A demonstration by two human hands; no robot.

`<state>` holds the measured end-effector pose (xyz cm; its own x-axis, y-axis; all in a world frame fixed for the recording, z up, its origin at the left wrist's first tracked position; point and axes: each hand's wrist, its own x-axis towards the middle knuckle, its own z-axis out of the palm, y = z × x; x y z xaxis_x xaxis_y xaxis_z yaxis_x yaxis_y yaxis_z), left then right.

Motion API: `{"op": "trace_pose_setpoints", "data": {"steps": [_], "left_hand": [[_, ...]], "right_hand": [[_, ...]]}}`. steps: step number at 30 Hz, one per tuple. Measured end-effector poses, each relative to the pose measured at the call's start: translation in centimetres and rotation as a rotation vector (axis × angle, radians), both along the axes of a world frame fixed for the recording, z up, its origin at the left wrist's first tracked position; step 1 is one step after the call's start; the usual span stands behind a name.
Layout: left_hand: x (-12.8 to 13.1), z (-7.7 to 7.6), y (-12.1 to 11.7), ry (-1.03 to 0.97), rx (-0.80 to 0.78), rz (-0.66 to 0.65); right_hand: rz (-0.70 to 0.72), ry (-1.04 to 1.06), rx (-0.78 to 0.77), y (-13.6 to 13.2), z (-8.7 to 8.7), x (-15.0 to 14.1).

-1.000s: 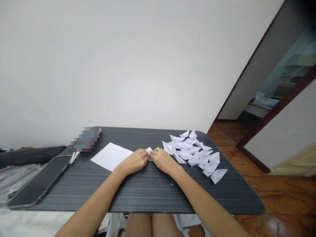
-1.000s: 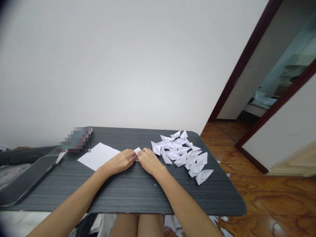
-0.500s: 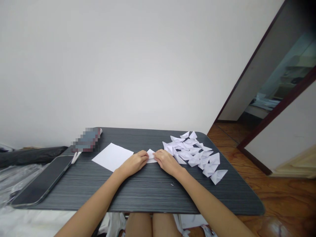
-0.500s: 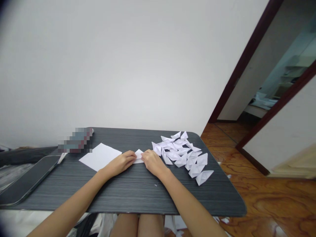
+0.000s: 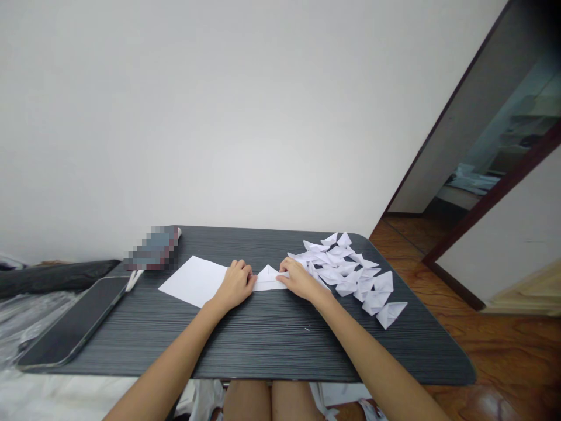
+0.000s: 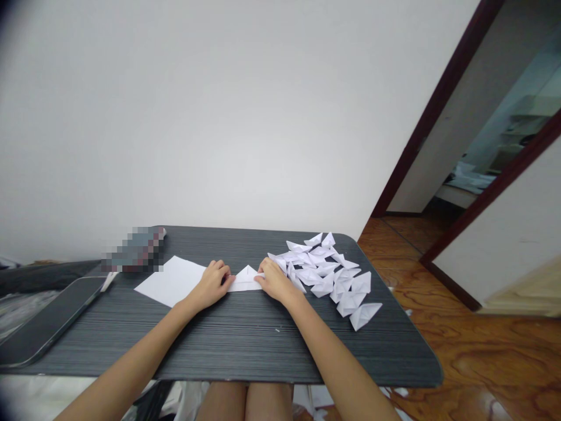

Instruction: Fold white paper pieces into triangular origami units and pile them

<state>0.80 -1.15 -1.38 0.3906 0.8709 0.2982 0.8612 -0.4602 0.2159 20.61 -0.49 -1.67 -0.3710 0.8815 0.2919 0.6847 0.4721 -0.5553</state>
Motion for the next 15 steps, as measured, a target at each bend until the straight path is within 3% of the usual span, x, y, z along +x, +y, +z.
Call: {"op": "trace_pose_setpoints", "data": {"steps": [4,6,10,12,15], "left_hand": [[0.6,0.5,-0.7,0.072,0.067,0.062],[1.1,1.1,-1.0,0.115,0.091,-0.033],[1.8,1.7,-1.2,0.189,0.048,-0.352],[1.9,1.6,-1.3,0.202,0.038,-0.400],[1.9,1.1,-1.9,0.224,0.072,-0.350]], "right_hand": [[-0.003,-0.038,0.042,-0.7,0.4,-0.4],[-0.040,-0.121,0.104,-1.3,0.6,-0.9],[-0.099,-0.358,0.271,-2.5,1.2,-2.1],[-0.061,-0.453,0.310,-3.1,1.2,-2.7],[-0.047,-0.522,0.294,-4.0,0.8,-3.4]]}}
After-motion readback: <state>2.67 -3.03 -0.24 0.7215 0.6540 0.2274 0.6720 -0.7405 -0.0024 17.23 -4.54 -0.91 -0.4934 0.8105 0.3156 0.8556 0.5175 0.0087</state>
